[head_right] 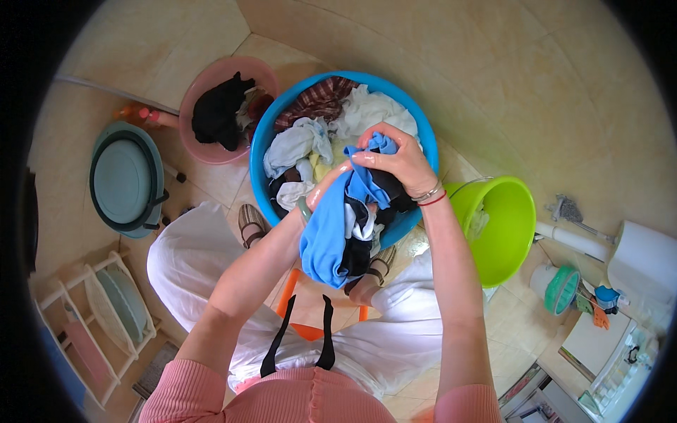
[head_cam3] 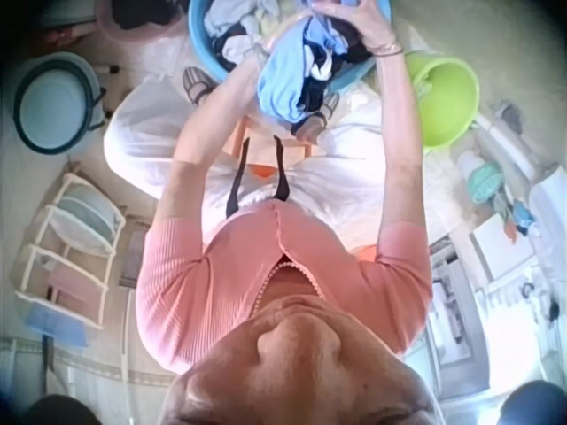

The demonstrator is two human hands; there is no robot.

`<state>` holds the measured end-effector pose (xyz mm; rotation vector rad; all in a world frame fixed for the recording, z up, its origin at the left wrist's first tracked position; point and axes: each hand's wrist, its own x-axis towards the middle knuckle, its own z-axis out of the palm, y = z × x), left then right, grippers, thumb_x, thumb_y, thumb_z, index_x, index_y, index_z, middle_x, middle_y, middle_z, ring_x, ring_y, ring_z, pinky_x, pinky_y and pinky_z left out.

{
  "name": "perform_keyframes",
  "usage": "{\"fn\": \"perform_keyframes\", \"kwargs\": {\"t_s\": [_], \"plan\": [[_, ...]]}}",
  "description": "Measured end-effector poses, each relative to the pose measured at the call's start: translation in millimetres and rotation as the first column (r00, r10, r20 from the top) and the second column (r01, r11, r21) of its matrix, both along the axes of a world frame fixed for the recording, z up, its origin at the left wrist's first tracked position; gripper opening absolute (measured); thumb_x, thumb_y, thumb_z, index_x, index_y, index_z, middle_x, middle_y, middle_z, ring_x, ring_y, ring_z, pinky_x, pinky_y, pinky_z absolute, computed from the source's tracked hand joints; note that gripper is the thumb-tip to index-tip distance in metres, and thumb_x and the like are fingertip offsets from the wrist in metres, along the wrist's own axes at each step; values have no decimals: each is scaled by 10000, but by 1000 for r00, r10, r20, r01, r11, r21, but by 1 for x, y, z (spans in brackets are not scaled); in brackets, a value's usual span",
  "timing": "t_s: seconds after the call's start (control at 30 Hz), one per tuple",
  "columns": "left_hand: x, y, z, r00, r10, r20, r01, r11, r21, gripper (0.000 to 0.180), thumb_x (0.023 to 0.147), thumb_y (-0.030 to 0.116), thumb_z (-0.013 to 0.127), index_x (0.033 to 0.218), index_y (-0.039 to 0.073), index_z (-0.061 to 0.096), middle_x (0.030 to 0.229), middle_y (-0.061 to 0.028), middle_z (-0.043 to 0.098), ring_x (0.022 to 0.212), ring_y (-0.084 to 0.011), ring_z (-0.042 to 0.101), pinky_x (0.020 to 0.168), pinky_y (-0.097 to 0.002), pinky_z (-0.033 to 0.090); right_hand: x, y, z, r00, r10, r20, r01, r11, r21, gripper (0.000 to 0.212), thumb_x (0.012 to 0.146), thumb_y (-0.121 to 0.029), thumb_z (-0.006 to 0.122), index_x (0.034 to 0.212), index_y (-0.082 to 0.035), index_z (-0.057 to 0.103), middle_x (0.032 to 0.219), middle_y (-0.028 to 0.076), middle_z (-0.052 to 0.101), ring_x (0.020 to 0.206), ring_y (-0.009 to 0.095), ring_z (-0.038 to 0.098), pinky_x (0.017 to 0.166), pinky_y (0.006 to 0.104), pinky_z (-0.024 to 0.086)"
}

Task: The person transfers various clothes from a green bucket into a blue basin. They then fill the basin with water from a tap and proceed to hand-wash the clothes by scrubbing and wringing them individually.

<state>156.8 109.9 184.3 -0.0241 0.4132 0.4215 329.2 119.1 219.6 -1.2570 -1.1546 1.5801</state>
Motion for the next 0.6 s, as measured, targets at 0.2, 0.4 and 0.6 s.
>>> {"fn": "perform_keyframes", "kwargs": {"t_s": [0.2,0.4,0.6], "plan": [[-13,11,43,985,-174,-17,174,968,182,509,921,450,588,1177,11,575,996,-118,679,861,-176,675,755,-326,566,-4,-3,23,932,-325,-159,304,942,-140,377,811,-99,722,1181,-88,652,934,10,619,880,87,574,791,230,474],[-4,17,46,880,-132,-456,396,734,552,650,778,381,782,1253,15,533,1098,-56,627,936,-115,608,839,-267,497,-12,6,24,984,-169,57,164,983,78,209,883,-112,663,1077,-38,684,958,15,652,862,71,580,778,221,480],[5,10,18,783,63,-619,480,573,665,478,723,291,776,1074,3,629,932,-80,672,844,-147,624,780,-293,509,-25,10,0,917,-266,296,201,952,232,300,852,-273,694,863,25,658,712,98,659,646,146,607,628,274,486]]}}
